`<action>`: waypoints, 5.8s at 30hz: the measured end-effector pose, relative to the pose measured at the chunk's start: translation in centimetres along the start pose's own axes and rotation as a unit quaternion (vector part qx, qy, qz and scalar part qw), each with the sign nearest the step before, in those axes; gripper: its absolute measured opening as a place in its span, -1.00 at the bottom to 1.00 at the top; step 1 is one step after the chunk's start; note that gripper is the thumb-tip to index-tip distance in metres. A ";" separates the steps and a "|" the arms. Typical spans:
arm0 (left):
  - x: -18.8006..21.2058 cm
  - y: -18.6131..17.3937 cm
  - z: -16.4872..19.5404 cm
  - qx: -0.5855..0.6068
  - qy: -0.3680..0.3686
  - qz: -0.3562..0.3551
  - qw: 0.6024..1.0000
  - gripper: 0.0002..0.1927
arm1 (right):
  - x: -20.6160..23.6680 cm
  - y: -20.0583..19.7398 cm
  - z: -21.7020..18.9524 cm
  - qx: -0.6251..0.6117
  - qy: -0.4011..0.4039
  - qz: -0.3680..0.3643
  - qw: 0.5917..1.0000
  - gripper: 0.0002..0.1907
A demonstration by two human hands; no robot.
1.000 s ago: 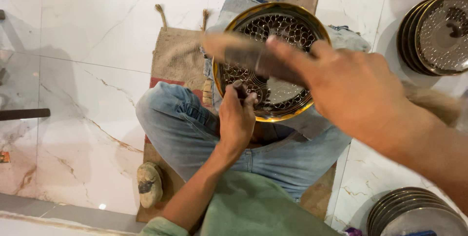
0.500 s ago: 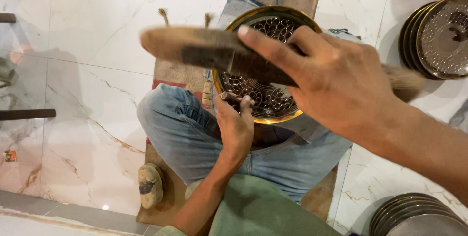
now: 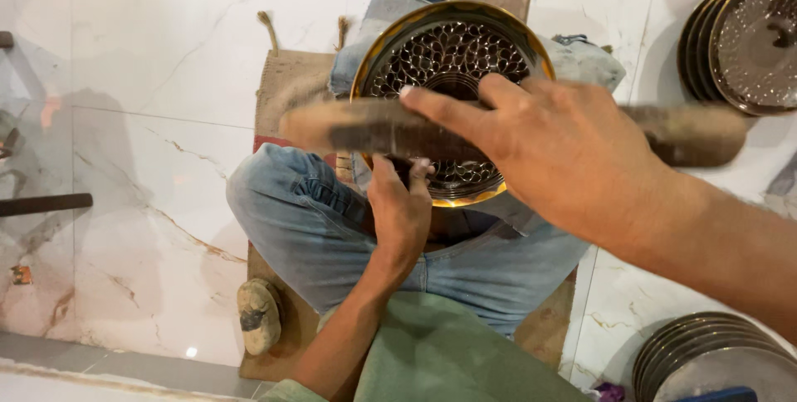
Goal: The person sits on the floor with a decorative metal plate on their lap, holds a punch against the plate surface, and repeatedly strikes the punch with a wooden mallet to emboss a pattern. Near the end they set the finished plate aside and pick up another plate.
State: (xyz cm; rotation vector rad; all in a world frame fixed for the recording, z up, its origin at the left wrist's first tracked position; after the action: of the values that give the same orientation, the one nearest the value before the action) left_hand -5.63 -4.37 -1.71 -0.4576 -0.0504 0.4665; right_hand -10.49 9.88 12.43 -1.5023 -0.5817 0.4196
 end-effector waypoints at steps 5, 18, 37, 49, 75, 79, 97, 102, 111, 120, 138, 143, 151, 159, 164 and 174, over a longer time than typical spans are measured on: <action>-0.4 1.0 1.8 0.014 0.078 -0.048 0.996 -0.81 | 0.3 -0.2 2.5 0.013 0.045 0.049 0.998 -0.05; -1.9 3.2 2.5 0.045 0.096 -0.178 0.978 -0.74 | 3.6 -0.5 6.0 -0.164 0.150 0.131 0.966 -0.16; 1.1 9.3 7.2 0.038 0.339 -0.552 0.761 -0.62 | 20.9 17.2 0.1 -0.187 0.485 0.209 0.828 -0.15; -1.9 1.8 1.5 0.050 0.106 -0.150 0.982 -0.61 | 17.5 11.9 3.2 -0.409 0.368 0.527 0.648 -0.35; -2.1 5.5 3.7 0.040 0.236 -0.303 0.923 -0.60 | 9.6 6.2 6.1 0.018 0.258 -0.019 0.966 -0.18; -1.3 7.1 4.3 0.048 0.259 -0.421 0.868 -0.53 | 13.6 8.4 6.3 -0.204 0.385 0.201 0.877 -0.14; 0.6 12.6 4.7 -0.060 0.311 -0.666 0.676 -0.43 | 23.7 22.3 -5.6 -0.402 0.622 0.260 0.620 0.14; 1.7 12.2 6.2 -0.031 0.378 -0.659 0.649 -0.44 | 22.3 16.3 -4.7 -0.241 0.495 0.387 0.740 0.18; 2.1 11.4 6.8 -0.007 0.410 -0.654 0.636 -0.50 | 22.2 19.0 -2.2 -0.508 0.557 0.370 0.543 0.11; -1.4 8.6 6.0 0.044 0.357 -0.546 0.756 -0.50 | 18.1 17.2 1.1 -0.265 0.460 0.118 0.839 0.08; -3.1 2.0 2.0 0.079 0.144 -0.117 0.980 -0.60 | 12.1 9.1 5.7 -0.347 0.364 0.281 0.818 -0.23; -2.9 2.0 1.0 0.055 0.125 -0.092 0.986 -0.63 | 9.2 1.8 7.0 -0.514 0.282 0.380 0.715 -0.19; -2.8 2.7 2.4 0.047 0.193 -0.139 0.970 -0.65 | 3.7 -2.2 3.4 0.006 0.148 0.136 0.980 -0.13; -3.1 5.1 4.7 0.046 0.291 -0.284 0.913 -0.60 | 10.8 5.6 6.8 0.024 0.298 -0.018 0.954 -0.14; -2.1 7.7 5.4 0.025 0.335 -0.418 0.844 -0.57 | 15.0 8.2 6.3 -0.163 0.381 0.234 0.880 -0.20; 0.8 10.2 7.0 0.042 0.402 -0.613 0.679 -0.55 | 21.7 19.4 -2.0 -0.164 0.573 0.223 0.771 -0.22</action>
State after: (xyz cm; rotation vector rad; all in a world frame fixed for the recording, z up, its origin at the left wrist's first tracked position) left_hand -10.26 6.98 0.08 -0.4072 0.5057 -1.1008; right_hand 9.81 21.96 -4.72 -1.8962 0.7328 -0.3145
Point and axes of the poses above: each hand's wrist, its own x-axis away from the middle knuckle, its own y-axis out of the palm, z = x × y, the point moved 10 cm from there along -x, towards the middle knuckle, and after that the axes turned 12 degrees about z, right-handed, at the moved point
